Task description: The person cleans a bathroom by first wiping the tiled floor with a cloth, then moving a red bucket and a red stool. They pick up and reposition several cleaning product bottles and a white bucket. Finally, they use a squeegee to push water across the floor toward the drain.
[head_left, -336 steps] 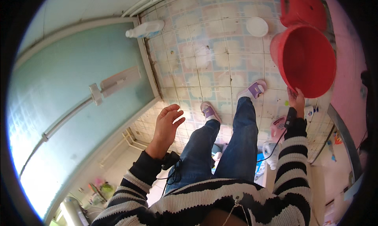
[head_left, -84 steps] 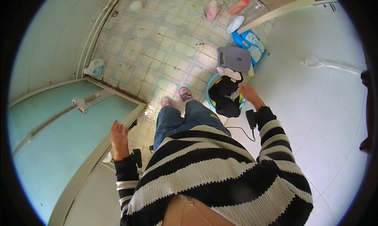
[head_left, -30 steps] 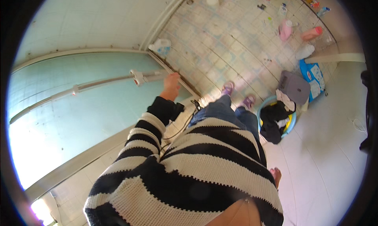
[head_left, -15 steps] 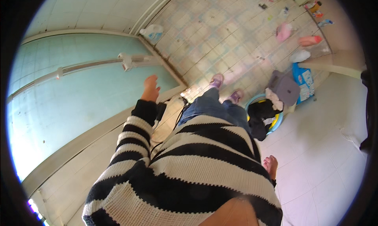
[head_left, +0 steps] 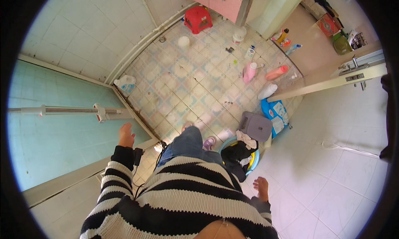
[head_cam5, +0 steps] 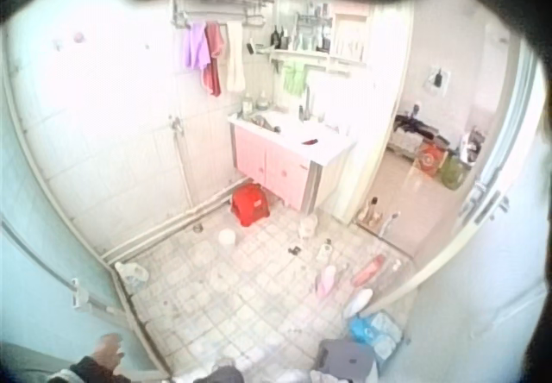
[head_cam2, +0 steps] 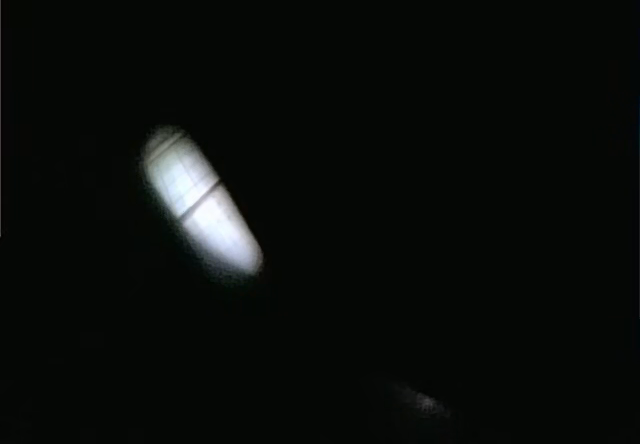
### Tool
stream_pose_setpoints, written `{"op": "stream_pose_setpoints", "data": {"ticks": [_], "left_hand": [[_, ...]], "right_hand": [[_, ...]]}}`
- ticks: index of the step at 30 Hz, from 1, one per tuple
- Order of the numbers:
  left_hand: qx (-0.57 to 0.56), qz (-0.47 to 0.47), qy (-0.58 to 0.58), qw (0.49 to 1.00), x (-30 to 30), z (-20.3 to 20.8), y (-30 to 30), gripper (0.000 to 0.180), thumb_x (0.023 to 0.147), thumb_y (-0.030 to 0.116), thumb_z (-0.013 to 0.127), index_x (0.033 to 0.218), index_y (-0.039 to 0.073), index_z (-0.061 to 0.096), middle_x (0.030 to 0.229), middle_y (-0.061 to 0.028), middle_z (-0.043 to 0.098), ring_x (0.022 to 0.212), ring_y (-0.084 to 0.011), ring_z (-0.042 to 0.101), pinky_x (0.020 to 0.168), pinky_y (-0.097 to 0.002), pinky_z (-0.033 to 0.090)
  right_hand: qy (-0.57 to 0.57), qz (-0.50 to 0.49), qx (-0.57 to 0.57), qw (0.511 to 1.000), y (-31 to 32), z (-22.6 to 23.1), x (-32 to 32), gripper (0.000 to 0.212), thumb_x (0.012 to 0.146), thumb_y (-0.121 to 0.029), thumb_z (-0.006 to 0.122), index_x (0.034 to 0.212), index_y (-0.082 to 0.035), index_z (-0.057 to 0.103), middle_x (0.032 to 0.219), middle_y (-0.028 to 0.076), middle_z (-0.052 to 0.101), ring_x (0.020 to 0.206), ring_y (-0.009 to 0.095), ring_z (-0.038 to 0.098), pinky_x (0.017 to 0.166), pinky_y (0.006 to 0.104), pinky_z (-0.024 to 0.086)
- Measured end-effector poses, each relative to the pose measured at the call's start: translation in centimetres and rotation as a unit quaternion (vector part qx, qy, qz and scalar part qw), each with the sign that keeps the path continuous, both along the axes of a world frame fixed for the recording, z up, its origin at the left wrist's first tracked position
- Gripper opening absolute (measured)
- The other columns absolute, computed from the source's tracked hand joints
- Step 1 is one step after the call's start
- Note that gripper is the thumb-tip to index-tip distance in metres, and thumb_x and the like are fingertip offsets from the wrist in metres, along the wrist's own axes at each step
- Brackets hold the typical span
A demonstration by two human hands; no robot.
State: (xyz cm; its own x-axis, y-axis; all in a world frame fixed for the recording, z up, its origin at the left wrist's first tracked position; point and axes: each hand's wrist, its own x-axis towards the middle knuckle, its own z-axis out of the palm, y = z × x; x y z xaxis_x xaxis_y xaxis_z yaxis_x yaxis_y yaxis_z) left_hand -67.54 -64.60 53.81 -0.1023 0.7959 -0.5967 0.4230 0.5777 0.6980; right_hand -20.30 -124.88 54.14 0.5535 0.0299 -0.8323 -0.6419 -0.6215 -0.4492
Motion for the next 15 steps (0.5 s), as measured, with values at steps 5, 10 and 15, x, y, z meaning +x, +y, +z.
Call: {"op": "stream_pose_setpoints", "data": {"ticks": [5, 10, 15], "left_hand": [[-0.056, 0.150, -0.041, 0.986, 7.0, 2.0, 1.2, 0.041, 0.089, 0.023, 0.058, 0.128, 0.012, 0.052, 0.130, -0.0073, 0.047, 0.117, -0.0244, 0.041, 0.090, -0.0486, 0.035], [-0.074, 0.170, -0.049, 0.981, 10.9, 1.1, 5.8, 0.042, 0.090, 0.026, 0.058, 0.128, 0.012, 0.052, 0.129, -0.0070, 0.048, 0.112, -0.0231, 0.041, 0.089, -0.0479, 0.035], [-0.072, 0.119, -0.106, 0.985, 17.5, -1.5, 12.9, 0.043, 0.091, 0.028, 0.057, 0.131, 0.011, 0.050, 0.131, -0.0076, 0.046, 0.111, -0.0232, 0.043, 0.090, -0.0459, 0.035]], "right_hand": [[-0.015, 0.073, -0.022, 0.997, 5.2, 0.7, 3.1, 0.034, 0.088, -0.020, 0.055, 0.117, -0.003, 0.058, 0.091, 0.008, 0.065, 0.073, 0.017, 0.063, 0.059, 0.0283, 0.048], [-0.102, 0.254, -0.055, 0.960, 11.9, 1.9, 8.2, 0.038, 0.087, -0.021, 0.056, 0.120, -0.003, 0.058, 0.093, 0.012, 0.067, 0.081, 0.022, 0.066, 0.068, 0.0326, 0.052], [-0.261, 0.442, -0.037, 0.858, 24.2, 11.0, 15.3, 0.035, 0.088, -0.019, 0.059, 0.119, -0.003, 0.057, 0.103, 0.019, 0.065, 0.094, 0.033, 0.064, 0.081, 0.0407, 0.050]]}}
